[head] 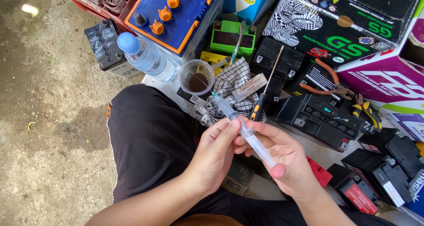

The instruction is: Refilling lead-acid battery cells with liquid using a syringe

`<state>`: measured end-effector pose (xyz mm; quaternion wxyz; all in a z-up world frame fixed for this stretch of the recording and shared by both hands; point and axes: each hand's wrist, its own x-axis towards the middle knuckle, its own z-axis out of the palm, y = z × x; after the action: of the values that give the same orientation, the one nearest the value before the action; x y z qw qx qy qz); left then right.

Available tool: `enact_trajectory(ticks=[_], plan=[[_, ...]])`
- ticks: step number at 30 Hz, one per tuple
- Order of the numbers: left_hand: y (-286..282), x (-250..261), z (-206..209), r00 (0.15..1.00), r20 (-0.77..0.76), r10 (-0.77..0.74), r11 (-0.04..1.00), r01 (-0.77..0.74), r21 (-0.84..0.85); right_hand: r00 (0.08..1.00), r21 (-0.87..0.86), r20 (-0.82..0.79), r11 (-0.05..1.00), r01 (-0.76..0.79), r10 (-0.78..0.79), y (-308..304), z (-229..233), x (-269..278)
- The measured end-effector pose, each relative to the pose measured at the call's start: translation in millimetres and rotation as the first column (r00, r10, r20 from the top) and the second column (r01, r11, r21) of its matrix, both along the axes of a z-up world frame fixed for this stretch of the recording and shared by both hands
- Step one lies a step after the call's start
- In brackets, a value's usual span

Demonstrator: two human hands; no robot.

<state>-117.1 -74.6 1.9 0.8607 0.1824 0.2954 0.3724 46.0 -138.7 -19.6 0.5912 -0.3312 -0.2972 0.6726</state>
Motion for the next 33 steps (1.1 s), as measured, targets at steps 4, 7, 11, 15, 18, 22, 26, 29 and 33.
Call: enact_trajectory(ticks=[4,7,11,15,18,22,26,29,33], plan=[[-0.2,-0.1,-1.8,1.000,0.007,-0.005,1.000,0.005,-0.001,1.000,-0.008,0.015,1.000,0.015,-0.015,1.6,0.8,-3.6],[-0.3,0.4,-3.7,0.999,0.034,-0.002,1.000,0.002,-0.010,0.999,0.041,-0.044,0.999,0.033,-0.032,1.6,-1.3,-4.8],[-1.4,1.3,-6.0,0.999,0.046,-0.002,1.000,0.002,0.002,0.998,0.015,-0.052,0.999,0.040,-0.039,2.6,-0.8,-6.4],[-2.1,2.2,-5.2,0.997,0.080,-0.023,1.000,0.021,0.020,0.994,0.004,-0.076,0.997,0.082,-0.081,0.5,-8.8,-6.0],[-4.2,3.7,-9.5,0.996,0.084,-0.021,1.000,0.020,0.011,0.990,-0.010,-0.031,0.991,0.135,-0.136,-0.4,-11.0,-6.5],[-6.1,4.7,-9.9,0.997,0.064,-0.043,0.999,0.042,0.023,0.985,-0.040,-0.024,0.985,0.171,-0.172,-3.1,-19.3,-4.2],[-8.4,5.8,-11.2,0.998,0.031,-0.047,0.999,0.046,0.028,0.975,-0.067,-0.008,0.973,0.223,-0.224,-7.2,-26.4,-1.6],[-6.8,6.4,-11.9,0.999,0.032,-0.031,0.999,0.030,0.025,0.979,-0.066,-0.025,0.978,0.199,-0.201,-4.2,-22.1,-2.0],[-1.7,6.4,-13.1,1.000,0.007,-0.013,1.000,0.013,0.023,0.986,-0.083,0.014,0.982,0.169,-0.169,0.4,-11.1,-5.8]])
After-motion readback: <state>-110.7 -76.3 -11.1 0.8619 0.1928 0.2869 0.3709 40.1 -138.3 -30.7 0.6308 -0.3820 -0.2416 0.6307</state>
